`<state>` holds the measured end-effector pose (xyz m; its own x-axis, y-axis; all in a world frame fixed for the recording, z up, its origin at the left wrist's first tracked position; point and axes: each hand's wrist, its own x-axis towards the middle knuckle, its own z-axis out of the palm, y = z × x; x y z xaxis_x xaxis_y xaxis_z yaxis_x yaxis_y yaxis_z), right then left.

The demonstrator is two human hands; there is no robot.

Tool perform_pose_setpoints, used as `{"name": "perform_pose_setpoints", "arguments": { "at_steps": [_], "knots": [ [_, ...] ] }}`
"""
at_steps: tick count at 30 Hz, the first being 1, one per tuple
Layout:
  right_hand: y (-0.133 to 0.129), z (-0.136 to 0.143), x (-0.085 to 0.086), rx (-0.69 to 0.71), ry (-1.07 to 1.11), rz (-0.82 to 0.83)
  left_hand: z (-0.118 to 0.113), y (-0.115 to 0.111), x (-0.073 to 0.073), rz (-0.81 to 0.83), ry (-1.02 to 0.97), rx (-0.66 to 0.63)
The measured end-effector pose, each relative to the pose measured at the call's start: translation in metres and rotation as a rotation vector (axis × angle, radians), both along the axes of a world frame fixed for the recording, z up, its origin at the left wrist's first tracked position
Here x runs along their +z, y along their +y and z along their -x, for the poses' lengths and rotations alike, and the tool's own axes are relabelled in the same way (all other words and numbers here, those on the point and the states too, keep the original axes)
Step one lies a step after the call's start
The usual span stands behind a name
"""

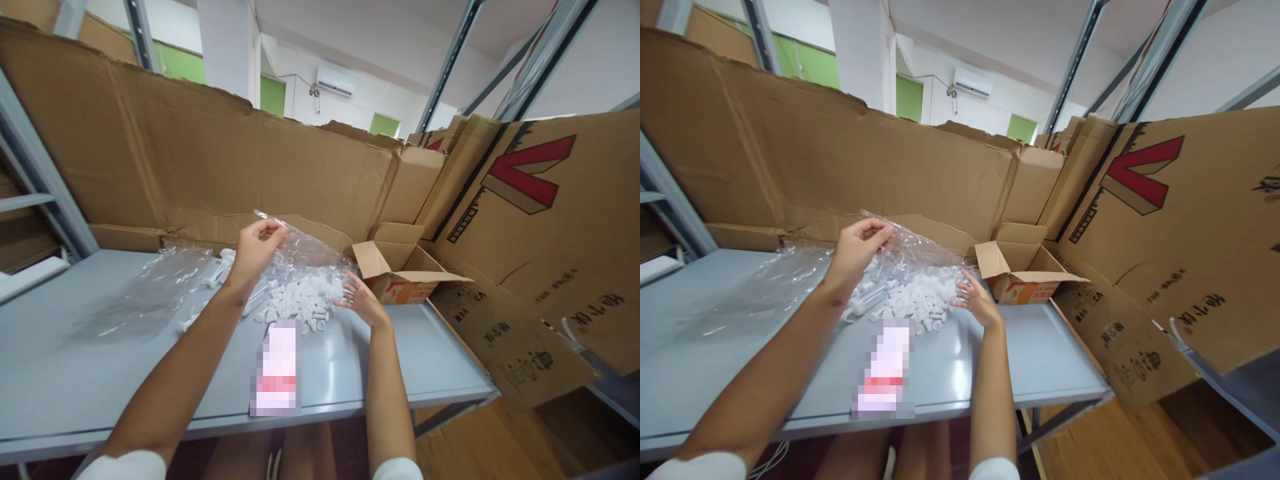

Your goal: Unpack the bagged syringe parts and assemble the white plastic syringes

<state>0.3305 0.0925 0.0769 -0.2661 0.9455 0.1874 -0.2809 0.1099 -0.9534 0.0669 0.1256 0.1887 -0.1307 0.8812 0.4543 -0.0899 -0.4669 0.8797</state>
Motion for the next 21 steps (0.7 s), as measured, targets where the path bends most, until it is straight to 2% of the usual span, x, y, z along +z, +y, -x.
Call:
{"name": "perform_pose_setpoints", "arguments": {
  "at_steps": [3,6,10,14,18,21],
  "knots": [
    [0.001,0.008,0.0,0.08,0.07,0.021,0.001,0.008,-0.006,0.024,-0.119,-0.005],
    [0.001,0.018,0.001,0.097,0.082,0.034,0.001,0.018,-0.024,0.092,-0.238,-0.123],
    [0.005,0.027,-0.001,-0.098,0.144,0.011,0.001,0.029,-0.061,0.235,-0.335,-0.318],
    [0.01,0.037,-0.004,-0.293,0.238,-0.028,-0.003,0.033,-0.094,0.335,-0.34,-0.459],
    [0.015,0.052,-0.006,-0.452,0.294,-0.043,-0.009,0.027,-0.11,0.394,-0.218,-0.527],
    [0.019,0.057,-0.008,-0.562,0.301,-0.036,-0.01,0.024,-0.116,0.433,-0.099,-0.467]
  ]
}}
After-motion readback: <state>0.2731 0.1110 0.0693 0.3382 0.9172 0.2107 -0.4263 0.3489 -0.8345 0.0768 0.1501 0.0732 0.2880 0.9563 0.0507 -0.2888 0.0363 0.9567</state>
